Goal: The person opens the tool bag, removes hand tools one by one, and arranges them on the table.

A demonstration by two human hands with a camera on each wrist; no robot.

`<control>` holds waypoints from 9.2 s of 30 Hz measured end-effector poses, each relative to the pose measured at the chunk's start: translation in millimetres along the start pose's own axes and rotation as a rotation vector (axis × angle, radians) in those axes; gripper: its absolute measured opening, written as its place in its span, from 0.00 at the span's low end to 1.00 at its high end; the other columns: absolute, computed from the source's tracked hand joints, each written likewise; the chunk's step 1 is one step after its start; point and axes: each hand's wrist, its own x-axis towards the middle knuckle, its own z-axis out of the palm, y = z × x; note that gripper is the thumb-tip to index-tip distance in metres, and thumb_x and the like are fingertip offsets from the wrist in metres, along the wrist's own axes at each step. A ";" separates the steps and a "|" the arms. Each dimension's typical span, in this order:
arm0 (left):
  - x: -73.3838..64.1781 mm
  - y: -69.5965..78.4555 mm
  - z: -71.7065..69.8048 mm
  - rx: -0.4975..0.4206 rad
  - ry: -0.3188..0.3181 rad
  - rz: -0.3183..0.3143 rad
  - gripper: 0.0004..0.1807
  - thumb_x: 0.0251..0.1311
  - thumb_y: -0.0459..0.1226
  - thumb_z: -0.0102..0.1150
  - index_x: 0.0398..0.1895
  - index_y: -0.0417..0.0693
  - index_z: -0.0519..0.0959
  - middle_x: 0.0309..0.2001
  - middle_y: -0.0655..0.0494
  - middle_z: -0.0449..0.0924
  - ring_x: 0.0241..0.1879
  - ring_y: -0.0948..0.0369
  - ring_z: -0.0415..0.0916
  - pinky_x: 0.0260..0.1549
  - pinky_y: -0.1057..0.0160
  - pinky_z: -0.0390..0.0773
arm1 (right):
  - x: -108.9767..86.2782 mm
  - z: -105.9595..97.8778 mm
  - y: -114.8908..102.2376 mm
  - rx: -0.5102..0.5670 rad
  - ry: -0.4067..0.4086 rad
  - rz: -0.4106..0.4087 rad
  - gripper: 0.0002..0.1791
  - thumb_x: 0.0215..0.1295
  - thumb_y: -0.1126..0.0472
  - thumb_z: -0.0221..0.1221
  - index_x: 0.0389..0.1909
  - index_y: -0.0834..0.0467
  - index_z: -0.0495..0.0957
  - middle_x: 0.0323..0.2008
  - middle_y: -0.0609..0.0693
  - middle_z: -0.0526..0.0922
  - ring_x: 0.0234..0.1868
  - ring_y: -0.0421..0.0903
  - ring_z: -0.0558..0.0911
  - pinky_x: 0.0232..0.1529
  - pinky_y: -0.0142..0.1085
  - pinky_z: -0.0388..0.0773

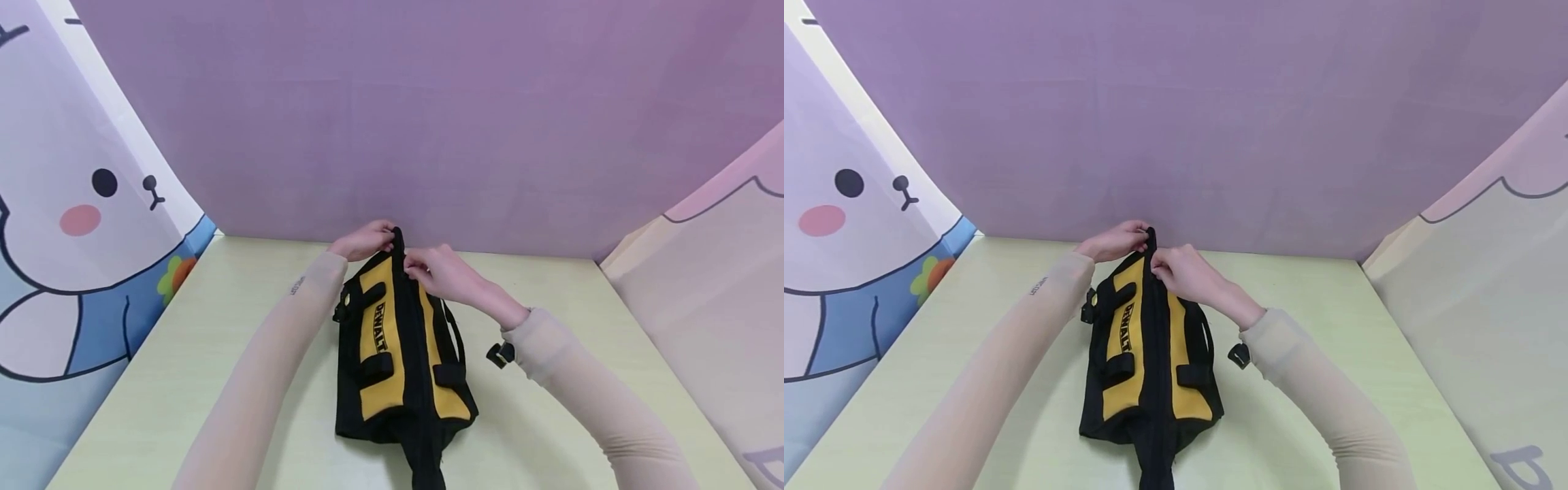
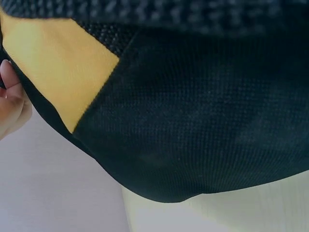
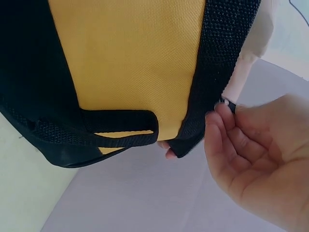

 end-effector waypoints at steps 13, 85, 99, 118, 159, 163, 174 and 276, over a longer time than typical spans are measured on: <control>0.5 0.4 2.0 -0.005 0.031 -0.003 0.11 0.78 0.30 0.30 0.54 0.33 0.62 0.43 0.51 0.62 0.36 0.62 0.65 0.37 0.72 0.71 | -5.3 0.5 -2.6 -0.015 0.024 -0.019 0.08 0.70 0.68 0.56 0.34 0.62 0.83 0.30 0.53 0.86 0.17 0.35 0.72 0.26 0.29 0.75; 1.5 4.4 2.0 0.003 0.052 -0.033 0.15 0.78 0.30 0.30 0.60 0.30 0.60 0.46 0.50 0.64 0.37 0.62 0.65 0.40 0.70 0.71 | -63.8 -3.3 -48.3 0.027 -0.052 -0.064 0.05 0.69 0.69 0.58 0.35 0.60 0.82 0.28 0.48 0.84 0.22 0.31 0.72 0.28 0.24 0.75; 1.3 4.3 -2.2 0.018 0.054 -0.024 0.17 0.78 0.31 0.30 0.63 0.30 0.60 0.50 0.47 0.64 0.40 0.61 0.65 0.47 0.65 0.71 | -71.6 -4.2 -55.5 0.095 -0.105 -0.045 0.05 0.70 0.67 0.57 0.35 0.58 0.81 0.27 0.51 0.85 0.22 0.31 0.72 0.25 0.23 0.74; -0.3 3.2 -3.7 0.014 0.051 -0.036 0.14 0.78 0.31 0.29 0.59 0.33 0.61 0.49 0.49 0.63 0.39 0.60 0.64 0.44 0.66 0.70 | -82.8 -2.9 -65.8 0.139 -0.143 -0.075 0.07 0.69 0.69 0.56 0.33 0.58 0.81 0.27 0.49 0.84 0.20 0.28 0.68 0.22 0.22 0.71; 2.7 3.2 -0.6 -0.007 0.023 -0.037 0.16 0.78 0.30 0.28 0.62 0.31 0.59 0.49 0.49 0.62 0.39 0.59 0.64 0.43 0.66 0.69 | -104.8 -3.3 -76.6 0.225 -0.196 -0.098 0.08 0.68 0.70 0.57 0.31 0.56 0.79 0.26 0.46 0.82 0.23 0.26 0.68 0.24 0.19 0.71; 1.7 4.3 -0.3 0.005 0.026 -0.032 0.16 0.78 0.30 0.28 0.61 0.31 0.59 0.48 0.49 0.63 0.39 0.60 0.64 0.45 0.64 0.69 | -107.9 -4.1 -78.4 0.255 -0.227 -0.098 0.07 0.69 0.69 0.57 0.32 0.56 0.80 0.27 0.44 0.82 0.24 0.26 0.71 0.25 0.20 0.73; 1.2 4.1 -1.1 0.002 0.040 -0.031 0.14 0.78 0.31 0.29 0.59 0.32 0.60 0.48 0.49 0.63 0.39 0.60 0.64 0.44 0.65 0.69 | -114.0 -7.8 -91.3 0.318 -0.338 -0.120 0.09 0.72 0.64 0.56 0.31 0.52 0.78 0.28 0.43 0.83 0.27 0.24 0.72 0.29 0.19 0.74; -54.2 15.5 37.8 0.701 0.224 0.161 0.24 0.69 0.45 0.51 0.63 0.44 0.64 0.73 0.39 0.49 0.65 0.46 0.65 0.62 0.48 0.72 | -40.1 -5.4 -41.5 0.165 -0.088 -0.106 0.13 0.61 0.57 0.69 0.43 0.58 0.81 0.44 0.46 0.82 0.47 0.45 0.81 0.47 0.35 0.82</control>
